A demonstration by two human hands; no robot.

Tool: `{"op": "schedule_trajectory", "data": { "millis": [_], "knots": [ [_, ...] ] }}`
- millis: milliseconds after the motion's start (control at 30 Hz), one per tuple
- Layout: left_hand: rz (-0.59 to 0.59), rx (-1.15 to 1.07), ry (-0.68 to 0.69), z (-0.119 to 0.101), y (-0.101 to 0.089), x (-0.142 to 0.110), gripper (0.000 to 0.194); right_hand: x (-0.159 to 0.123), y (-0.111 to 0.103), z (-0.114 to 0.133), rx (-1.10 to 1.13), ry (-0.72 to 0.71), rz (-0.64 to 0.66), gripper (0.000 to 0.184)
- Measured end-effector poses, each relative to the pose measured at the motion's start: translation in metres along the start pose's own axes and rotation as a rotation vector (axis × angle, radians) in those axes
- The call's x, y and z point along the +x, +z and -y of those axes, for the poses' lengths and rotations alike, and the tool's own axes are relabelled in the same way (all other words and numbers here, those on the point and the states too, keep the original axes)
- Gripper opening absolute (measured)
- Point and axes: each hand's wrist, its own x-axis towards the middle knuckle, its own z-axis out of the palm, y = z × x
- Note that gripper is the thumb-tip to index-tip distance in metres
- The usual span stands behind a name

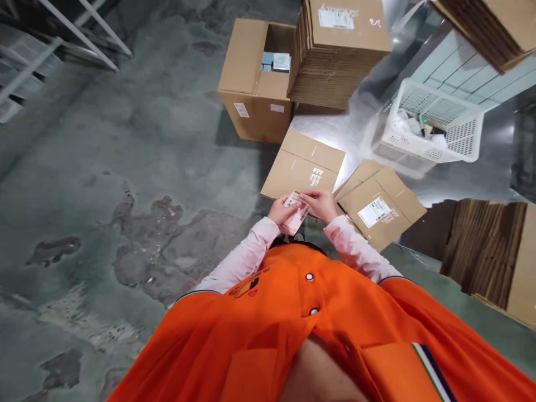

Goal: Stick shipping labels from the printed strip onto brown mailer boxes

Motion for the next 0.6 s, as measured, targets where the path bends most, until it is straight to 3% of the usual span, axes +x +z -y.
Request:
{"op": "schedule_trajectory", "data": {
  "millis": [67, 167, 233, 300, 367, 467, 600],
  "knots": [
    [0.111, -0.027, -0.166, 0.008, -0.011, 0.006, 0.060, 0.035, 0.004, -0.009, -0.126, -0.049, -0.101, 0.014],
    [0.103, -0.015, -0.298, 0.025, -0.035, 0.006, 0.065, 0.088, 0.008, -0.022, -0.355, -0.034, -0.223, 0.015],
    [0.063, 0.027, -0.342, 0.040, -0.054, -0.004, 0.064, 0.113, 0.011, -0.028, -0.508, -0.003, -0.224, 0.029],
    [0.039, 0.081, -0.372, 0.052, -0.073, -0.020, 0.063, 0.125, 0.016, -0.032, -0.667, -0.007, -0.204, 0.055],
    [0.038, 0.113, -0.386, 0.058, -0.088, -0.037, 0.061, 0.123, 0.024, -0.032, -0.815, -0.091, -0.134, 0.077],
    [0.035, 0.140, -0.374, 0.045, -0.102, -0.049, 0.059, 0.094, 0.039, -0.033, -0.937, -0.318, 0.091, 0.082],
    [-0.026, 0.163, -0.204, 0.002, -0.094, -0.022, 0.060, 0.025, 0.046, -0.045, -0.802, -0.668, 0.496, 0.077]
  ]
}}
